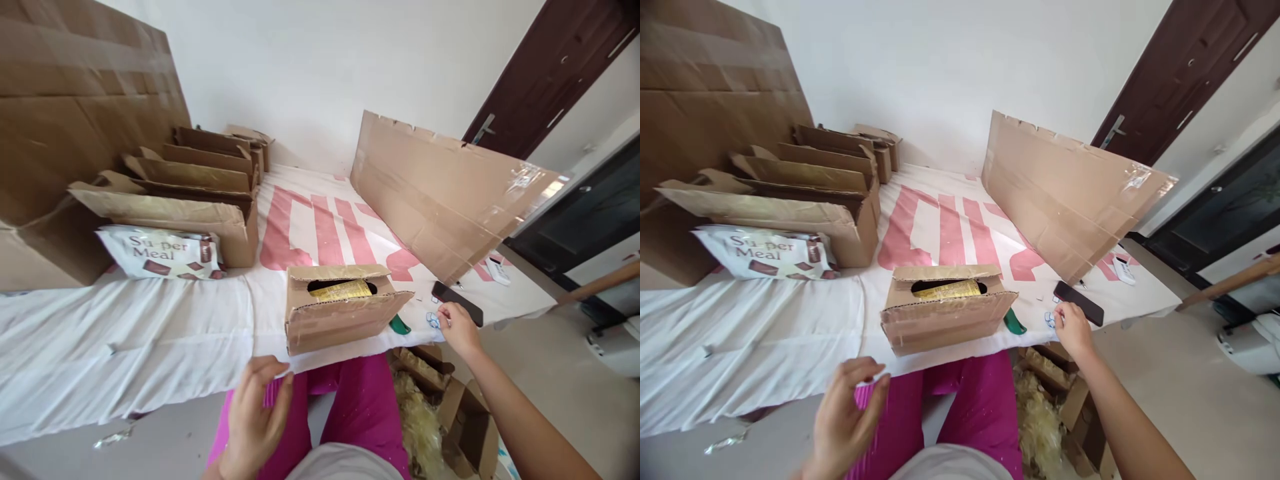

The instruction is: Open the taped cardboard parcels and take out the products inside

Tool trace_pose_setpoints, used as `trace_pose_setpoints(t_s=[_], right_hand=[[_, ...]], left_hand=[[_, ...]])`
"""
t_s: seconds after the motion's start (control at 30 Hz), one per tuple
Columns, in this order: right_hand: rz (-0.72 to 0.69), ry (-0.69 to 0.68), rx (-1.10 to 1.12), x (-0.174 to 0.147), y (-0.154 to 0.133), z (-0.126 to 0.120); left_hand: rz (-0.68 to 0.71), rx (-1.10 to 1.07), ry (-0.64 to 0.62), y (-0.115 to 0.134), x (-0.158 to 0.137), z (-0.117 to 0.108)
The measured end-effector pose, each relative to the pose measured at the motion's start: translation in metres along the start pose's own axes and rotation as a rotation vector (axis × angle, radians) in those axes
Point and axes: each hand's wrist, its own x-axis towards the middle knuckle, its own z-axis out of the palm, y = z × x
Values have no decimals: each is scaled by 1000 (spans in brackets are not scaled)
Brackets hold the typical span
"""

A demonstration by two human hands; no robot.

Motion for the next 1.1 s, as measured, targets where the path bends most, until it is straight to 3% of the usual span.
trace_pose_setpoints(t_s=[0.07,0.1,0.23,0.33,0.5,0.6,0.77,1.0,1.1], right_hand=[[-84,36,49,4,-11,-5],[-125,57,73,5,-18,-7],[-309,172,201,12,-48,-16],[-372,214,276,17,-65,-21],[-314,263,342,32,-87,-34],[-423,316,378,38,-112,-49],[-689,261,375,41,-159,-64],[-789,70,380,46,-194,-63],[-837,52,422,39,-207,-65]], left_hand=[[-3,84,104,0,22,-10],[0,101,93,1,33,-13],[130,-14,-144,14,59,-13],[229,-37,-188,23,61,-7],[372,64,-144,22,54,0],[373,52,-134,19,51,2],[361,11,-118,16,48,6],[353,-9,-124,17,42,6],[358,1,-122,19,42,6]])
